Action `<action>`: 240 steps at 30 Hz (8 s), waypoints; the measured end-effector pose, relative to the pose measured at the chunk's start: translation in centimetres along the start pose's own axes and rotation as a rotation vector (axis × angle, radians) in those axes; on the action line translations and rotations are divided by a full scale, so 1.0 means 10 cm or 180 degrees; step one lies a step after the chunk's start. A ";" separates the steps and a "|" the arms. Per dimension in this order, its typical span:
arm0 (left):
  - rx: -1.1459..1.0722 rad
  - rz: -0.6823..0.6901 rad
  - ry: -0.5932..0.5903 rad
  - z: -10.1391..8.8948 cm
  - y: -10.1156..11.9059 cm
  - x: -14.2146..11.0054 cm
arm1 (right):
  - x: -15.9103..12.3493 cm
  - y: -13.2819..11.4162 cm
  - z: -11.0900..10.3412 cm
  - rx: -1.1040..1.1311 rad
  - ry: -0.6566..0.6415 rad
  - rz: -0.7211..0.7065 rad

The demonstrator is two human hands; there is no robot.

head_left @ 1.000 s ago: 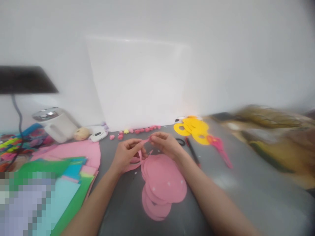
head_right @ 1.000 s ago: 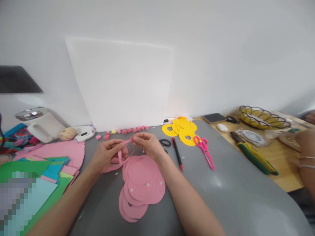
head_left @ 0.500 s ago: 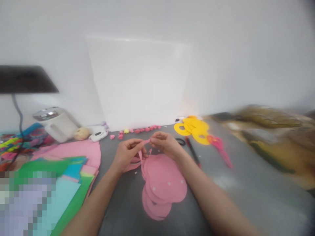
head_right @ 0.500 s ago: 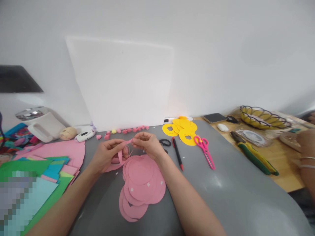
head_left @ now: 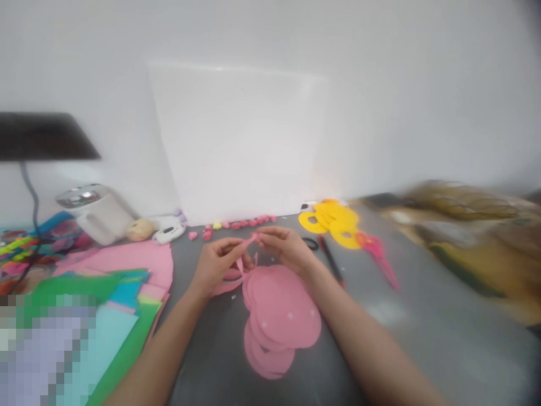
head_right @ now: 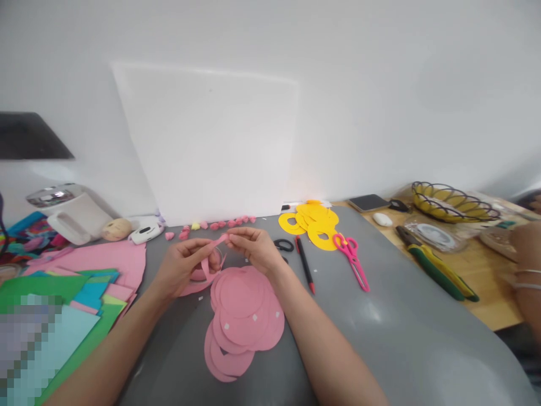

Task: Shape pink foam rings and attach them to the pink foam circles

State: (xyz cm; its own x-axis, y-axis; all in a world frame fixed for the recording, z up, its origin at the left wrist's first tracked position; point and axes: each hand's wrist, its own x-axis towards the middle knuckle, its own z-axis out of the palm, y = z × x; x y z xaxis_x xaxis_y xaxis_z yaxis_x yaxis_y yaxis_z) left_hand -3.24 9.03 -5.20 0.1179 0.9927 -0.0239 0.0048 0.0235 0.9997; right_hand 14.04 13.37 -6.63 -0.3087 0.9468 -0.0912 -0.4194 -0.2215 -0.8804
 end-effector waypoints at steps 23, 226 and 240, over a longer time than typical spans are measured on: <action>-0.0197 0.0126 -0.0098 0.00 0.01 0.01 | -0.01 -0.02 0.02 0.0100 -0.0062 0.0011; -0.0996 -0.0713 -0.0525 -0.05 0.00 0.02 | -0.08 -0.04 0.04 -0.0808 -0.0448 -0.0378; -0.0839 -0.0659 -0.0542 -0.07 -0.02 0.03 | -0.06 -0.04 0.05 -0.0584 -0.0246 -0.0298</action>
State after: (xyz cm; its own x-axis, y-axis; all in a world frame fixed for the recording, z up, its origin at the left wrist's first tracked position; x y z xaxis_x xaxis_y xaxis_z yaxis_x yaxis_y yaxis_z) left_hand -3.89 9.38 -5.36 0.3049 0.9304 -0.2033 -0.2075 0.2733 0.9393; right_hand 13.96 12.76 -6.00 -0.3432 0.9389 0.0247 -0.2892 -0.0806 -0.9539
